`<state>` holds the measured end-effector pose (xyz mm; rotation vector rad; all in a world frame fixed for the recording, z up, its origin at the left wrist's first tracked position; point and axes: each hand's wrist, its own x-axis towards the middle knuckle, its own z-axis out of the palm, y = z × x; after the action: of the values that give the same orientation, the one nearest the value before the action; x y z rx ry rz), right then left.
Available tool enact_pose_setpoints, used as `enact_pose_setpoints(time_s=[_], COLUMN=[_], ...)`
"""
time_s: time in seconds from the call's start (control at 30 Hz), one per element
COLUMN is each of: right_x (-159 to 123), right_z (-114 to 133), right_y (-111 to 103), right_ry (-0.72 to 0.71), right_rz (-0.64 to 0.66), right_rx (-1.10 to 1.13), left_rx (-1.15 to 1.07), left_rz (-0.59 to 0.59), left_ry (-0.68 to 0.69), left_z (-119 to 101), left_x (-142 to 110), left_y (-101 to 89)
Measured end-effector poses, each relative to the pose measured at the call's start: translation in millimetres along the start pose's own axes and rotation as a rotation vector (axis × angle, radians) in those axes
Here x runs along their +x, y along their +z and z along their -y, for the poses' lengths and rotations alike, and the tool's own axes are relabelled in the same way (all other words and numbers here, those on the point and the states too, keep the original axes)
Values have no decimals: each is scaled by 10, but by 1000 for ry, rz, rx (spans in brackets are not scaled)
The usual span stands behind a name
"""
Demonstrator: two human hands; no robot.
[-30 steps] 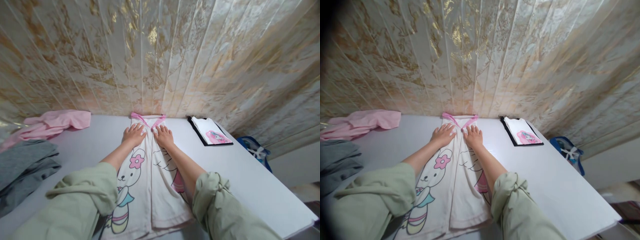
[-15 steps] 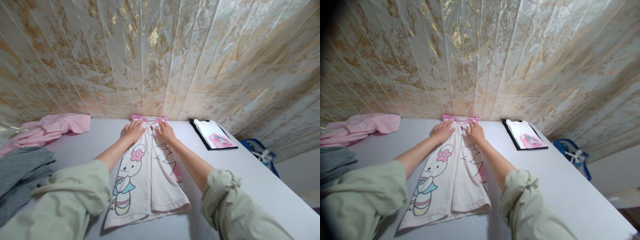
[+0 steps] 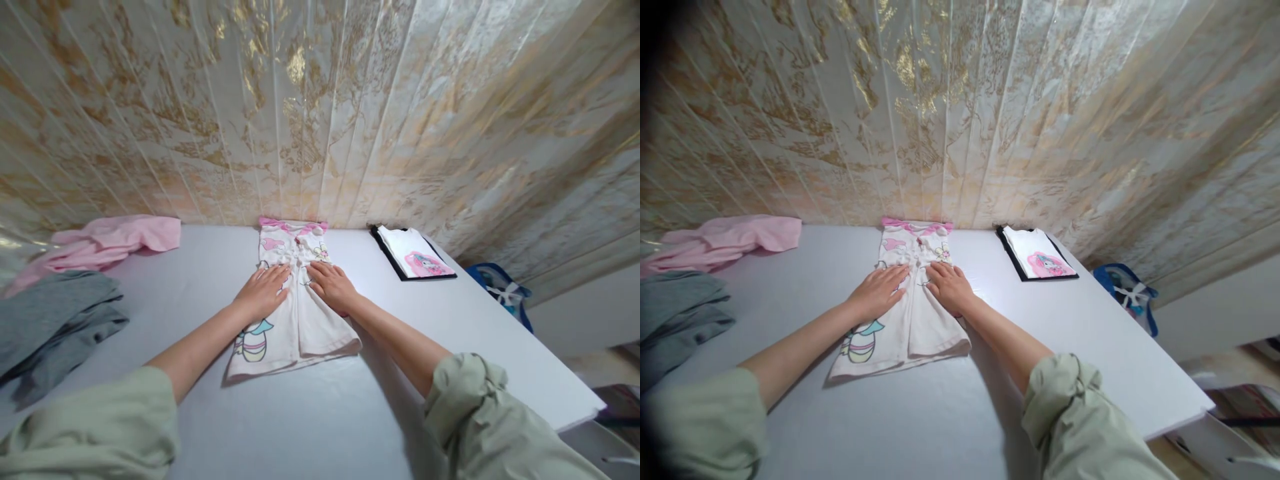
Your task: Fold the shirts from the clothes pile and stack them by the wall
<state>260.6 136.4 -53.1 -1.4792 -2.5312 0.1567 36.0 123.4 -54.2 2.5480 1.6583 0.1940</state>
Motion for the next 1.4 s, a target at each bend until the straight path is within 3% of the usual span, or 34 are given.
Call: enact_pose_setpoints(time_s=[0.1,0.17,0.27,0.33,0.47,0.7,0.97,1.07,1.2,1.3,1.4], right_x=[-23,-133,-364,-520,-751,-842,-868,-932,-1050,-1093,-1076], right_z=[-5,30,116,167,159,4,-20,18,171,306,346], right_y=[-192,-338,-488,-509,-391,-190,-229,-362,-554,-571,-526], right_ry=[14,8,-31,-20,68,0,-7,-19,-138,-207,-163], right_rz=[-54,-131,-158,-105,-41,-144,-104,-79,12,61,46], right_rx=[31,96,257,335,351,430,446,479,500,481,422], left_rx=[-70,-179,-383,-435,-470,-550,-302,-426,-714,-836,-873], left_rz=[-87,-107,41,90,55,19,30,39,-9,-23,-35], left_ry=[19,130,316,346,290,247,296,222,-14,-84,-100], left_z=[-114,-278,-566,-700,-750,-694,-719,-732,-755,-777,-794], left_x=[-145,-363,-702,-843,-881,-839,-886,-871,-835,-820,-825], left_y=[-165,-272,-349,-323,-192,-200,-259,-282,-313,-334,-351])
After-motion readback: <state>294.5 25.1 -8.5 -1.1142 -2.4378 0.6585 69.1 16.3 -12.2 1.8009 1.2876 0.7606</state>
